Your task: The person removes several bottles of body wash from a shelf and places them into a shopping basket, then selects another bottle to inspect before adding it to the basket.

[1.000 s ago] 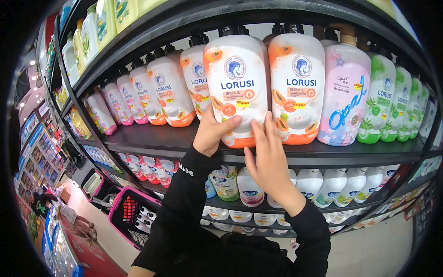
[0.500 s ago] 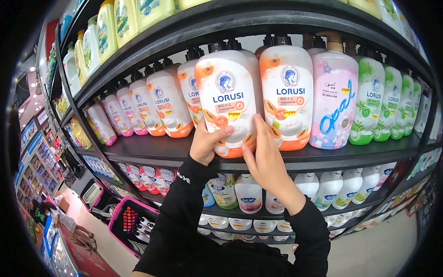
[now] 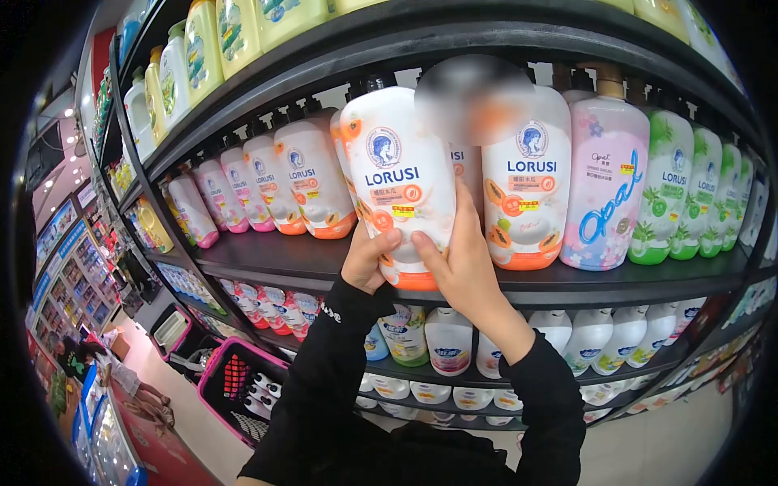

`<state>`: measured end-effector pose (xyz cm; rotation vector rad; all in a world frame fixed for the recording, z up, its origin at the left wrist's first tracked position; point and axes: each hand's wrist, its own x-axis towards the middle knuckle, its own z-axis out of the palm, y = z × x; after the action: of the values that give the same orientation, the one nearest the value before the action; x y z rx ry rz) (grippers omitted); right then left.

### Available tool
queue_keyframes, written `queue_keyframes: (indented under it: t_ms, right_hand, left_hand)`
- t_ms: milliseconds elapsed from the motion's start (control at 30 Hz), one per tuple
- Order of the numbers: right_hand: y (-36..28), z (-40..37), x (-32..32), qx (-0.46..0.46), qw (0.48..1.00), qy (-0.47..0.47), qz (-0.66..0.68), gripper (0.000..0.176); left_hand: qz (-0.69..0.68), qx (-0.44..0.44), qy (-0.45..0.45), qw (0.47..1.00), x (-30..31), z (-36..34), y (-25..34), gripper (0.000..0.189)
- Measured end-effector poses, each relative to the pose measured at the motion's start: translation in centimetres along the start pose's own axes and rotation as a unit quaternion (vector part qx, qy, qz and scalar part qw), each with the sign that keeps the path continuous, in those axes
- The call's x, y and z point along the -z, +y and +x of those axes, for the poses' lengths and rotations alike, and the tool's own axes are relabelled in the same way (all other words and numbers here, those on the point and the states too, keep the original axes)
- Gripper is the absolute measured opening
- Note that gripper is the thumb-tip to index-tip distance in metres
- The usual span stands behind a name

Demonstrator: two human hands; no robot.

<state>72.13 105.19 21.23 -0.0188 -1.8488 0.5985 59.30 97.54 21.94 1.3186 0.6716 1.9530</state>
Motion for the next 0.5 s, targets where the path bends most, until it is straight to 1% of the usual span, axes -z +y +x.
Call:
queue_keyframes:
  t_ms: [133, 200, 333, 433, 500]
  right_hand:
    - [-1.1, 0.4, 0.1, -0.006, 1.000, -0.002, 0.028, 0.062]
    - [-1.3, 0.5, 0.2, -0.019, 0.998, -0.014, 0.051, 0.066]
    - [-2.2, 0.2, 0.5, -0.028, 0.999, -0.016, 0.039, 0.065]
    - [-3.3, -0.3, 0.7, -0.041, 0.997, -0.030, 0.061, 0.064]
    - [-4.2, -0.7, 0.8, -0.068, 0.994, -0.038, 0.075, 0.064]
  left_hand:
    - [-0.017, -0.019, 0.001, 1.000, 0.1, -0.3, -0.3, 0.057]
    - [-0.021, -0.006, 0.009, 1.000, -0.5, -0.8, 0.2, 0.057]
    - [-0.033, 0.011, 0.022, 0.999, -1.4, -1.8, 0.7, 0.057]
    - [-0.038, 0.015, 0.025, 0.999, -1.8, -2.9, 0.9, 0.058]
    - [-0.045, 0.016, 0.035, 0.998, -2.0, -3.6, 1.0, 0.058]
